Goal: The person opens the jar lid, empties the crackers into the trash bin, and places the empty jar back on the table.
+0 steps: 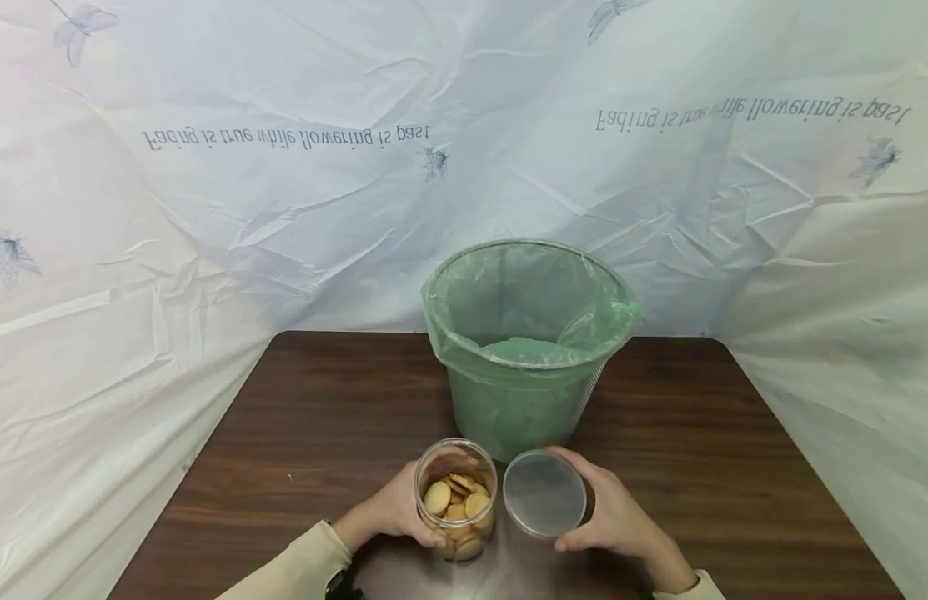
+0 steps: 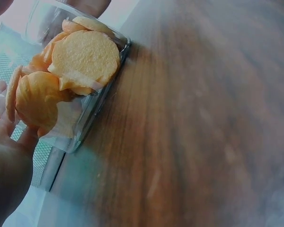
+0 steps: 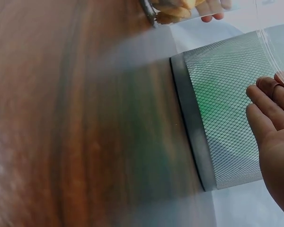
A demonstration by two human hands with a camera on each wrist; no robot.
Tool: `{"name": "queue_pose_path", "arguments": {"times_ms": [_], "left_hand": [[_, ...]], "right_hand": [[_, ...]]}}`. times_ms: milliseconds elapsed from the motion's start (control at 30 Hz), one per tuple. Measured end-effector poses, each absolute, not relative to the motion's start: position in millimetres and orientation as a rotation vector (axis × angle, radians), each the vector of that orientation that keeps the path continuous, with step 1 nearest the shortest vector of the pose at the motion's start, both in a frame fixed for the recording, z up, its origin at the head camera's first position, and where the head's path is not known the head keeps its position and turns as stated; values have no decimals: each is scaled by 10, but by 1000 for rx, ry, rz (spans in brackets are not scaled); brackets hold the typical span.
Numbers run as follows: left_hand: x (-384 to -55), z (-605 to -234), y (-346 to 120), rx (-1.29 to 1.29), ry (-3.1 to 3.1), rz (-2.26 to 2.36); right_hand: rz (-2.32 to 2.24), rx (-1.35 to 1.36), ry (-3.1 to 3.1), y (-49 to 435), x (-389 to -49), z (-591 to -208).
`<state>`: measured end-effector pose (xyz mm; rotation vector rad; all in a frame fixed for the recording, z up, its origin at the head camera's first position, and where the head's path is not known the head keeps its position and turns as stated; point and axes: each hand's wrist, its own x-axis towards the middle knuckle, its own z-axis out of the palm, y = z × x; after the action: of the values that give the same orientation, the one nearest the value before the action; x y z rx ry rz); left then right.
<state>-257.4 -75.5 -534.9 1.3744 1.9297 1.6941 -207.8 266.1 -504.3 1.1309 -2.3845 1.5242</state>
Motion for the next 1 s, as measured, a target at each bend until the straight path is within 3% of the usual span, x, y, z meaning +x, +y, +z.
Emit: {"name": "queue_pose_path", "arguments": {"times_ms": [1000], "left_hand": [[-2584, -5360, -757, 1390, 1923, 1705]], "right_hand": [[1429, 1070, -2472, 2683, -2051, -5189]]}}
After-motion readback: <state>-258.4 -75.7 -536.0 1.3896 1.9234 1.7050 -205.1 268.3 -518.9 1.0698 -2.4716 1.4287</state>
